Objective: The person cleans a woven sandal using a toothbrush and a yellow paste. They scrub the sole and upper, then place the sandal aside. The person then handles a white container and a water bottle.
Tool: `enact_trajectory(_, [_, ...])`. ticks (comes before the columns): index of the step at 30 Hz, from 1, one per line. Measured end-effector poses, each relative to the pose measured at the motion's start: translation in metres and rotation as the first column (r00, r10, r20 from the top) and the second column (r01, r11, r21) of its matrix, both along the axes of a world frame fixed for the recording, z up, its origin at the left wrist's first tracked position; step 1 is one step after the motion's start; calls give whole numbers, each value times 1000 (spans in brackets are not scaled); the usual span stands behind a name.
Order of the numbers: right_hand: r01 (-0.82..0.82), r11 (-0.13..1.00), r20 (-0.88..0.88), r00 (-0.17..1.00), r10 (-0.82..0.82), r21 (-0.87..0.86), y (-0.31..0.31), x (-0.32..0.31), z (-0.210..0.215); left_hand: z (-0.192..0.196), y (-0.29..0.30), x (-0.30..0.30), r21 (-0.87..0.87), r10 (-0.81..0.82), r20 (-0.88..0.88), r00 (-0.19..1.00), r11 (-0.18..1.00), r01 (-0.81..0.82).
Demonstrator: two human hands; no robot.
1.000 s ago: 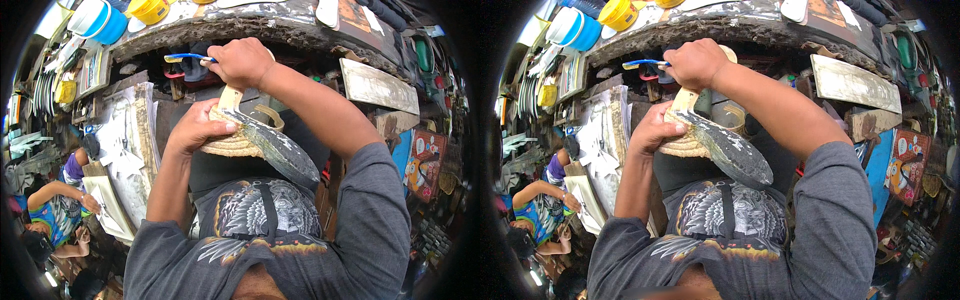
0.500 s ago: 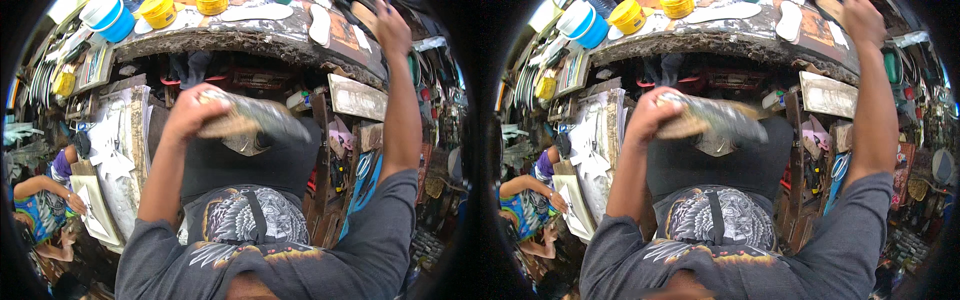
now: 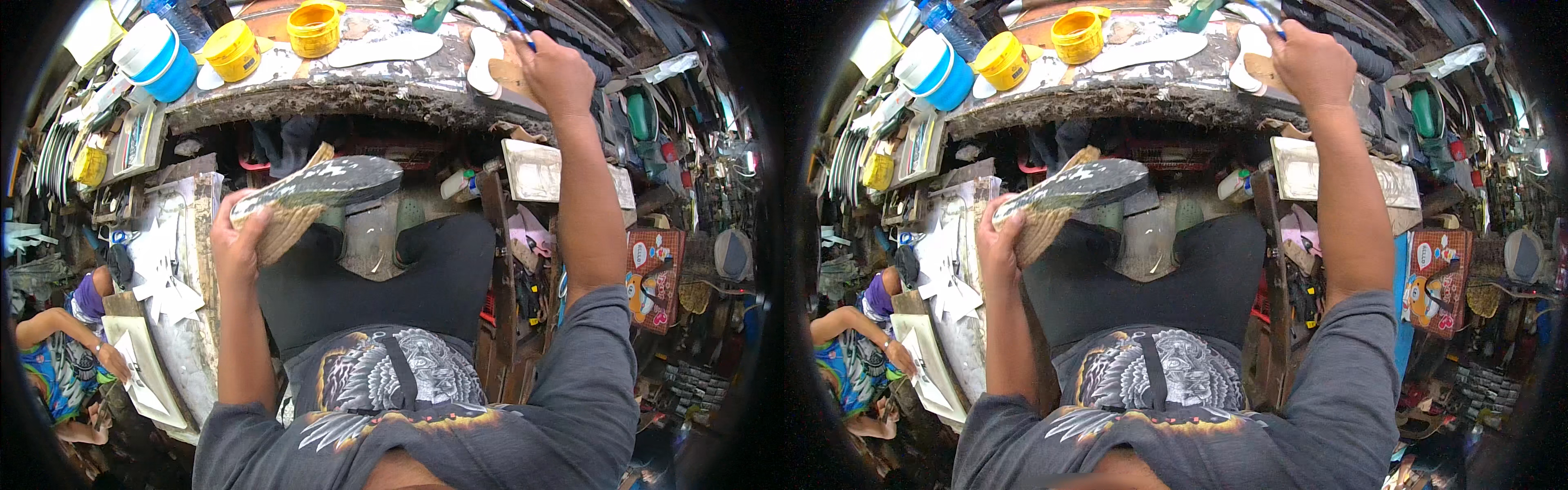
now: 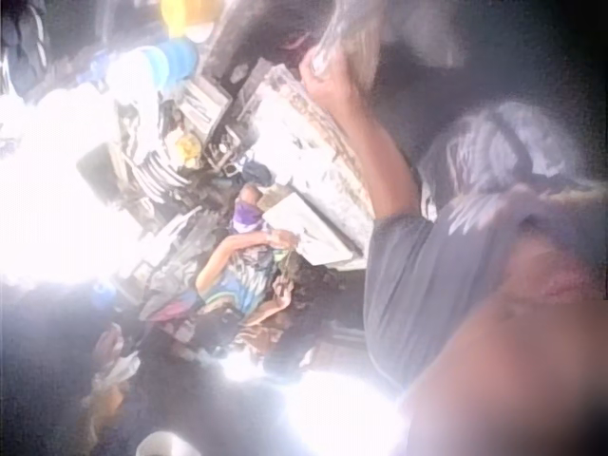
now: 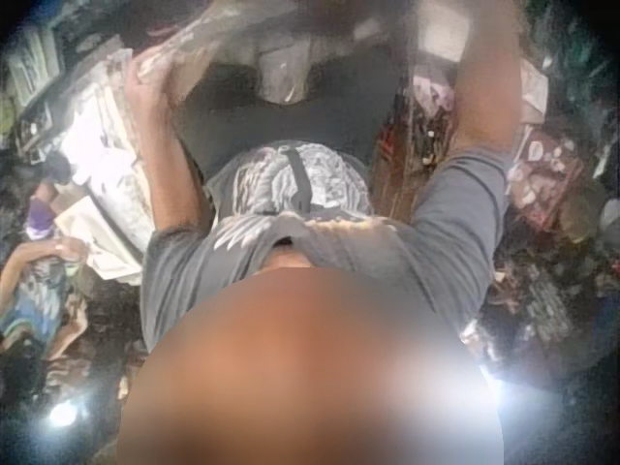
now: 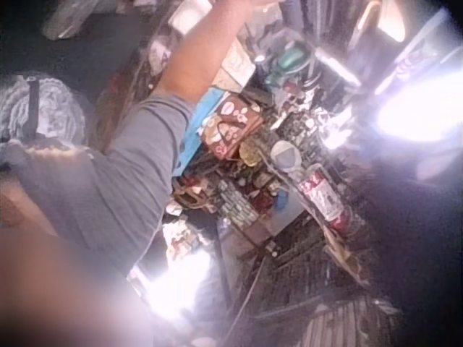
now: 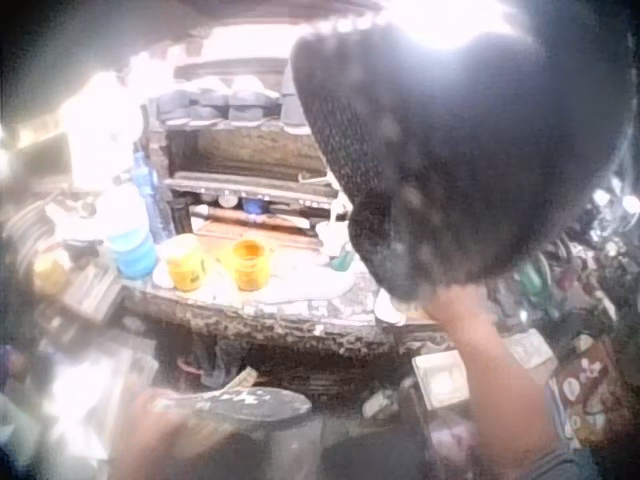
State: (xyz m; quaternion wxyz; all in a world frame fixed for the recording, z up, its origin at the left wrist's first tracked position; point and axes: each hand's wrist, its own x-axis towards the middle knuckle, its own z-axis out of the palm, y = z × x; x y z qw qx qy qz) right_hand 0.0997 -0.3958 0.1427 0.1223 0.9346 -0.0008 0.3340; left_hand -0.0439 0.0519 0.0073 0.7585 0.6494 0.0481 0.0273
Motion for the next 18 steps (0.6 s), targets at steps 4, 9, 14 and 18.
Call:
enact_trajectory(4, [-169,983,-45,985,166,-68,3,29,-11,-11,14,-16,-48,64,-34,997,997,-66])
enact_trajectory(9, [-221,975,-170,960,223,33,-8,87,-28,-18,7,-18,-132,70,-59,996,988,-77])
enact_trajectory(14, [-384,864,37,918,394,324,-4,115,-57,-16,-7,-8,-54,57,-26,998,997,-59])
enact_trajectory(18, [-429,622,139,878,458,655,4,79,-68,-8,-18,-3,7,45,16,999,999,-45])
